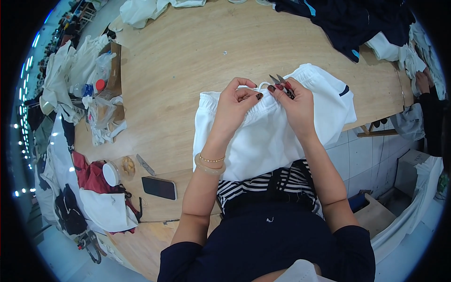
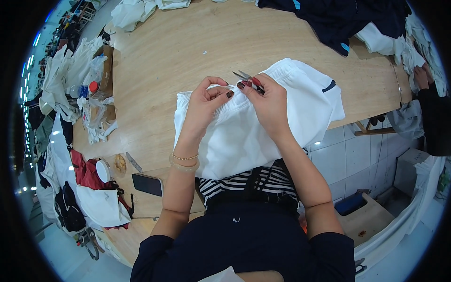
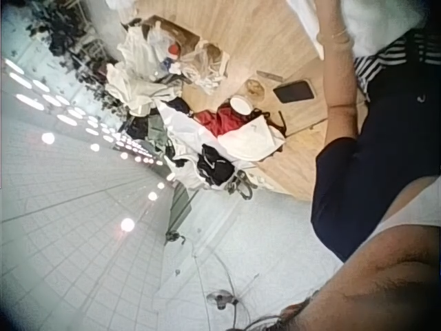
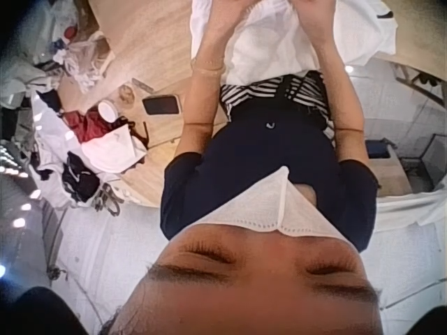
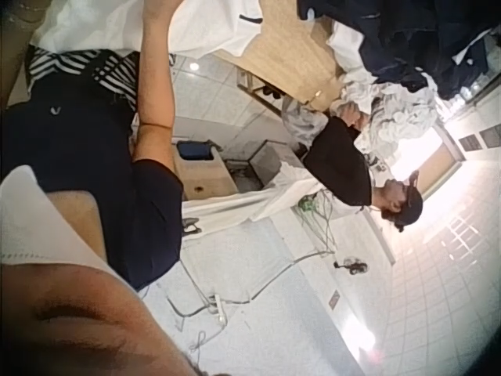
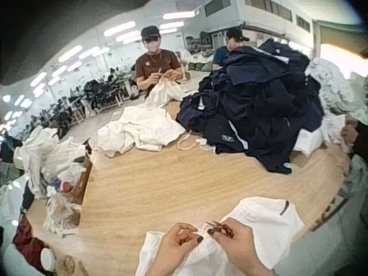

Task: Trimming loose threads from white athletic shorts using a small pair of snips.

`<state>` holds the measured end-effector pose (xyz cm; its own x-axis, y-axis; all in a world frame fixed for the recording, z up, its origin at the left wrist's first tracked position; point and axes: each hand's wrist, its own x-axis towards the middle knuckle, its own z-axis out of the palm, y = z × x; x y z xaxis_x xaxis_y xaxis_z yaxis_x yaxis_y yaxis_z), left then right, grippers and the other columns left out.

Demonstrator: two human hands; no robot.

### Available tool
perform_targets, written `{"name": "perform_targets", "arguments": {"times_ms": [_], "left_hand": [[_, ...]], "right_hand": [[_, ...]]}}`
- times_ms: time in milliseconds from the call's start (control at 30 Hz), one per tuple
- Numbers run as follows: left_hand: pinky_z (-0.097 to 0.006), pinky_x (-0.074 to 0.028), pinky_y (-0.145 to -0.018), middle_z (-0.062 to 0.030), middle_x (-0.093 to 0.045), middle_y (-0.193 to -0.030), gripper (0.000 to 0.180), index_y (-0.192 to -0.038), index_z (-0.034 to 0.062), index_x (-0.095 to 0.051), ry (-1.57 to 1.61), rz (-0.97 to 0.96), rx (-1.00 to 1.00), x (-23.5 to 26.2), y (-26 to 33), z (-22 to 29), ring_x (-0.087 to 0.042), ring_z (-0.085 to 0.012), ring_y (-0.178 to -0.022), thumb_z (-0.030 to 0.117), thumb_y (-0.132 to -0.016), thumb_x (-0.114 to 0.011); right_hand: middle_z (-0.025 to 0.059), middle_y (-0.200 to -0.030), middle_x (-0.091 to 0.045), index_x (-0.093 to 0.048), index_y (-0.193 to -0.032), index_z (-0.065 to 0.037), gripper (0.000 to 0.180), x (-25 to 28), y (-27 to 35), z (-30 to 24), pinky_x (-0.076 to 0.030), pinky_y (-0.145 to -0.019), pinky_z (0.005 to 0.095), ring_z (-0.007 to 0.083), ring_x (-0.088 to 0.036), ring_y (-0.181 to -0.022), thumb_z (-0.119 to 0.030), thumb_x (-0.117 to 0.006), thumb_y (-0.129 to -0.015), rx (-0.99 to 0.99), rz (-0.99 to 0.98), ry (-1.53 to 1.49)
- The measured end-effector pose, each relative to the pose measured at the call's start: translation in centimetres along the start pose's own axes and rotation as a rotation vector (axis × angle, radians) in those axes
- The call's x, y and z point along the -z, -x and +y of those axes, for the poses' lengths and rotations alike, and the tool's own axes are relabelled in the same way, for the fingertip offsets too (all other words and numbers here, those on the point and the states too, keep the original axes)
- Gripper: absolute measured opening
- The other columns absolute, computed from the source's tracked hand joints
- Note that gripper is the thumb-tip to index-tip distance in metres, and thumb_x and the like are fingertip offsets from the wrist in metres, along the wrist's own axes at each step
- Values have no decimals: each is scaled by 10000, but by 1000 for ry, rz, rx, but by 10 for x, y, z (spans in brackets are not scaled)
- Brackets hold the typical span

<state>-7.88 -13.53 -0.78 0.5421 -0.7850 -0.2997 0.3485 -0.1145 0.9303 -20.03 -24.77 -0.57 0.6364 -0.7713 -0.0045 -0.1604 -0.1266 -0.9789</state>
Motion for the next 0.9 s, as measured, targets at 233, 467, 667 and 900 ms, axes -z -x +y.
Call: {"name": "perform_targets", "arguments": {"times_ms": [233, 467, 667, 900], "left_hand": [[-233, -455, -700, -84, -691, -866, 210, -991, 17, -557, -109, 59, -84, 5, -7, -18, -606, -110, -794, -1, -817, -674], [-263, -466, -670, -66, -587, -895, 163, -941, 0, -611, -767, 341, -639, -33, 13, -5, -562, -153, -759, -26, -792, -672], [-283, -474, -632, -80, -582, -890, 123, -903, -42, -624, -608, 284, -586, -34, -1, -19, -580, -174, -703, -47, -787, -666], [-281, -505, -621, -89, -602, -860, 56, -874, -32, -625, -619, 260, -547, -20, -15, -37, -620, -189, -689, -43, -820, -634]], "right_hand": [[44, -891, -688, -662, -920, 37, 108, 12, -8, -11, -451, -710, 209, 74, -583, -779, -63, -655, -878, -315, -181, -314], [18, -824, -654, -656, -910, 51, 113, 13, -15, -9, -455, -690, 223, 66, -558, -752, -43, -670, -849, -103, -150, -166], [21, -855, -626, -621, -857, 54, 92, 8, -19, -12, -462, -690, 228, 86, -572, -761, -21, -670, -837, 39, -186, -37], [44, -879, -630, -608, -921, 59, 104, 14, -37, -30, -511, -780, 229, 139, -657, -904, -21, -658, -878, 60, -33, -377]]}}
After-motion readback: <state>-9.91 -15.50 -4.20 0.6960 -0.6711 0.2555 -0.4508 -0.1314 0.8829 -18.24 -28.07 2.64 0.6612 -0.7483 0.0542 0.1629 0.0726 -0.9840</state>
